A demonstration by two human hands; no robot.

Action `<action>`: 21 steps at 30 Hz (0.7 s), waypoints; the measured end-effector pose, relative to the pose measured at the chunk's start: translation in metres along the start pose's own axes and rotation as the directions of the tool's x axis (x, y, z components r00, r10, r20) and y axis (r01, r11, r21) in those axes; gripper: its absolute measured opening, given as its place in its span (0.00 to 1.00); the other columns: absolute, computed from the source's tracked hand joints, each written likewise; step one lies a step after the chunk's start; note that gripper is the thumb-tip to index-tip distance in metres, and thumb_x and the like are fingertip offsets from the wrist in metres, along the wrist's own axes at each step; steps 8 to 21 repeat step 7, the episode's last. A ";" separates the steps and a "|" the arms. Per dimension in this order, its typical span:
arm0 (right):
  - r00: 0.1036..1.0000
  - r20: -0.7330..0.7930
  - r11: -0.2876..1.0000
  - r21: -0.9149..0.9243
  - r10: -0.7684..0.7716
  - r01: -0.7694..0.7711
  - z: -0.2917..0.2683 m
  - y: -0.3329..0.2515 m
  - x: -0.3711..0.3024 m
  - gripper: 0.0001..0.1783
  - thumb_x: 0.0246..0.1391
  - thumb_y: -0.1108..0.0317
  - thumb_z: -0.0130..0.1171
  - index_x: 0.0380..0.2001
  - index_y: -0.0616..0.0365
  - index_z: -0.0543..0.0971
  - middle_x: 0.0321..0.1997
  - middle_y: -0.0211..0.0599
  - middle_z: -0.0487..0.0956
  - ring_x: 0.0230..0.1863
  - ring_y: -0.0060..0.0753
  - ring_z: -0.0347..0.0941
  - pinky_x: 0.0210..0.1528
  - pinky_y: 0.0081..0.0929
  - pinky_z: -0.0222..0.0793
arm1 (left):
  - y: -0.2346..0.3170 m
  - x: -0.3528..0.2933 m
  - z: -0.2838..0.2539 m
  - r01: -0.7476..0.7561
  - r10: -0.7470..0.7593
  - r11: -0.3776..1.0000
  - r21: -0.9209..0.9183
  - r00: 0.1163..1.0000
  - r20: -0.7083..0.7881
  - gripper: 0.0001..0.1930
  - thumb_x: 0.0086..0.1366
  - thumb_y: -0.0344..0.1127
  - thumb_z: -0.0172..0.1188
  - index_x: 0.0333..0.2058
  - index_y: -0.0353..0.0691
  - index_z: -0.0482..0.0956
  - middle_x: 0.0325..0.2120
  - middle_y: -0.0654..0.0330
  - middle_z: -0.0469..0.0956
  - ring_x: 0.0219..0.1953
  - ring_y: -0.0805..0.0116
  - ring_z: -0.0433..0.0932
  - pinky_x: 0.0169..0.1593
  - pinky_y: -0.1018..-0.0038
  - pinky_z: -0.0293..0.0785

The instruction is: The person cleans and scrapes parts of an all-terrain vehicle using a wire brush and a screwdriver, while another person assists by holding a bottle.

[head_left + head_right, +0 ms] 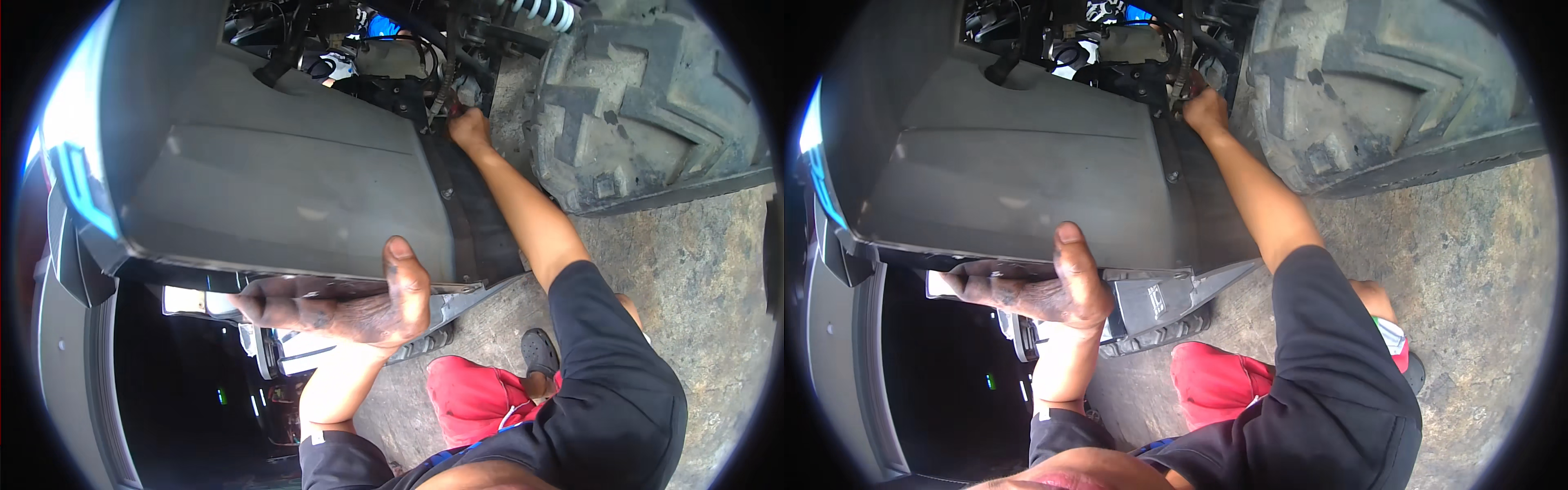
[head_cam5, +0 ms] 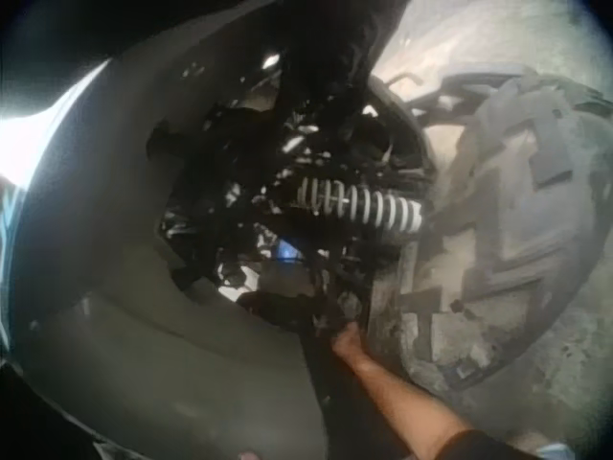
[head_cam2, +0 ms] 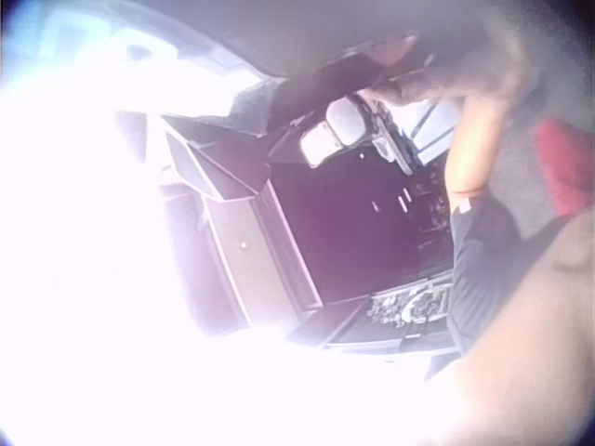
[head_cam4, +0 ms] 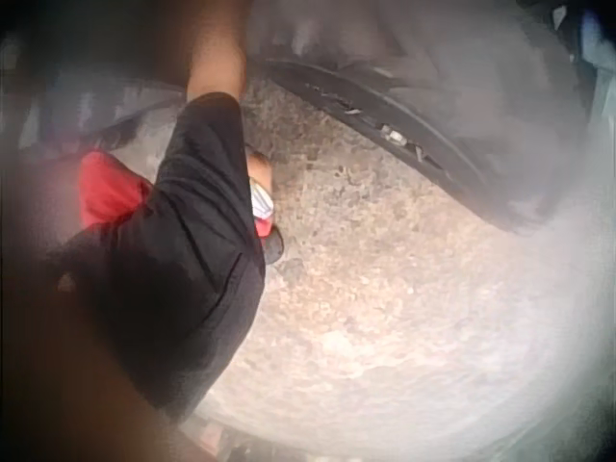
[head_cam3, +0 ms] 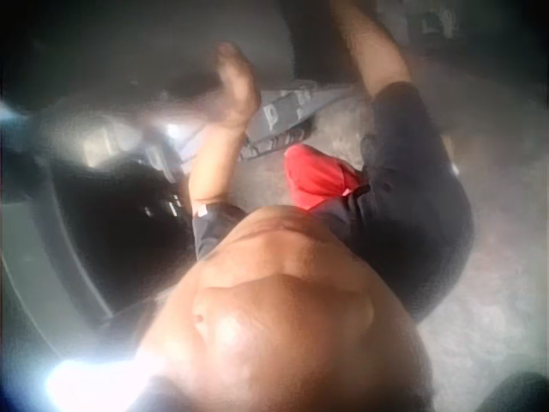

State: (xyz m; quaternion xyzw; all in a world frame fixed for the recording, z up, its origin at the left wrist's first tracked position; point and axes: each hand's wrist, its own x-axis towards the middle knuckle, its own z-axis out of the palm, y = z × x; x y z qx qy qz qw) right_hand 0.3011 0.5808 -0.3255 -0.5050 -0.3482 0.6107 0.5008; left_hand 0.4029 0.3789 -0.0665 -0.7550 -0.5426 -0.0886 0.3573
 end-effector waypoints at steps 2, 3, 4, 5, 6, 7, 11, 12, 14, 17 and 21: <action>0.996 0.073 0.999 0.011 0.043 -0.044 -0.003 -0.008 0.025 0.18 0.52 0.59 0.54 0.46 0.50 0.79 0.45 0.57 0.78 0.53 0.57 0.72 0.54 0.43 0.68 | 0.018 0.020 -0.016 -0.075 0.075 0.997 0.013 0.997 -0.032 0.55 0.51 0.36 0.65 0.64 0.29 0.30 0.58 0.39 0.48 0.58 0.52 0.58 0.61 0.57 0.58; 0.994 0.051 0.994 -0.042 0.099 -0.097 -0.026 -0.001 0.071 0.21 0.49 0.62 0.55 0.49 0.47 0.77 0.49 0.56 0.77 0.55 0.55 0.71 0.56 0.42 0.67 | 0.018 0.021 0.004 -0.110 0.112 0.993 0.034 0.989 -0.091 0.56 0.51 0.36 0.65 0.64 0.29 0.29 0.58 0.39 0.47 0.58 0.52 0.58 0.61 0.57 0.58; 0.991 0.016 0.990 -0.035 0.135 -0.134 -0.033 -0.006 0.091 0.22 0.48 0.63 0.56 0.50 0.47 0.77 0.49 0.57 0.77 0.55 0.52 0.72 0.57 0.41 0.66 | 0.018 0.021 0.009 -0.132 0.146 0.985 0.115 0.981 -0.124 0.57 0.51 0.36 0.66 0.64 0.28 0.28 0.58 0.39 0.46 0.58 0.51 0.59 0.61 0.57 0.58; 0.992 0.021 0.992 -0.041 0.123 -0.122 -0.024 -0.006 0.086 0.22 0.48 0.63 0.56 0.50 0.47 0.77 0.49 0.57 0.77 0.55 0.52 0.72 0.57 0.41 0.66 | 0.019 0.022 0.015 -0.080 0.060 0.993 -0.092 0.977 -0.204 0.57 0.51 0.36 0.65 0.66 0.31 0.28 0.60 0.38 0.44 0.59 0.51 0.58 0.62 0.55 0.57; 0.997 -0.037 0.996 -0.058 0.069 -0.071 -0.014 -0.006 0.079 0.23 0.48 0.62 0.57 0.50 0.51 0.78 0.48 0.56 0.78 0.55 0.52 0.72 0.58 0.40 0.66 | 0.017 0.024 0.017 -0.047 -0.036 0.953 -0.299 0.963 -0.267 0.57 0.51 0.36 0.65 0.67 0.34 0.28 0.61 0.37 0.41 0.60 0.50 0.57 0.62 0.54 0.56; 0.996 -0.086 0.994 -0.103 0.031 -0.040 -0.005 0.015 0.058 0.24 0.47 0.62 0.58 0.50 0.55 0.78 0.48 0.55 0.79 0.55 0.51 0.73 0.58 0.38 0.66 | 0.015 0.014 0.020 -0.016 -0.068 0.950 -0.311 0.964 -0.257 0.57 0.51 0.36 0.65 0.67 0.34 0.28 0.61 0.37 0.41 0.60 0.50 0.57 0.62 0.54 0.56; 0.996 -0.086 0.994 -0.103 0.031 -0.040 -0.005 0.015 0.058 0.24 0.47 0.62 0.58 0.50 0.55 0.78 0.48 0.55 0.79 0.55 0.51 0.73 0.58 0.38 0.66 | 0.015 0.014 0.020 -0.016 -0.068 0.950 -0.311 0.964 -0.257 0.57 0.51 0.36 0.65 0.67 0.34 0.28 0.61 0.37 0.41 0.60 0.50 0.57 0.62 0.54 0.56; 0.996 -0.086 0.994 -0.103 0.031 -0.040 -0.005 0.015 0.058 0.24 0.47 0.62 0.58 0.50 0.55 0.78 0.48 0.55 0.79 0.55 0.51 0.73 0.58 0.38 0.66 | 0.015 0.014 0.020 -0.016 -0.068 0.950 -0.311 0.964 -0.257 0.57 0.51 0.36 0.65 0.67 0.34 0.28 0.61 0.37 0.41 0.60 0.50 0.57 0.62 0.54 0.56; 0.996 -0.086 0.994 -0.103 0.031 -0.040 -0.005 0.015 0.058 0.24 0.47 0.62 0.58 0.50 0.55 0.78 0.48 0.55 0.79 0.55 0.51 0.73 0.58 0.38 0.66 | 0.015 0.014 0.020 -0.016 -0.068 0.950 -0.311 0.964 -0.257 0.57 0.51 0.36 0.65 0.67 0.34 0.28 0.61 0.37 0.41 0.60 0.50 0.57 0.62 0.54 0.56; 0.996 -0.086 0.994 -0.103 0.031 -0.040 -0.005 0.015 0.058 0.24 0.47 0.62 0.58 0.50 0.55 0.78 0.48 0.55 0.79 0.55 0.51 0.73 0.58 0.38 0.66 | 0.015 0.014 0.020 -0.016 -0.068 0.950 -0.311 0.964 -0.257 0.57 0.51 0.36 0.65 0.67 0.34 0.28 0.61 0.37 0.41 0.60 0.50 0.57 0.62 0.54 0.56; 0.996 -0.086 0.994 -0.103 0.031 -0.040 -0.005 0.015 0.058 0.24 0.47 0.62 0.58 0.50 0.55 0.78 0.48 0.55 0.79 0.55 0.51 0.73 0.58 0.38 0.66 | 0.015 0.014 0.020 -0.016 -0.068 0.950 -0.311 0.964 -0.257 0.57 0.51 0.36 0.65 0.67 0.34 0.28 0.61 0.37 0.41 0.60 0.50 0.57 0.62 0.54 0.56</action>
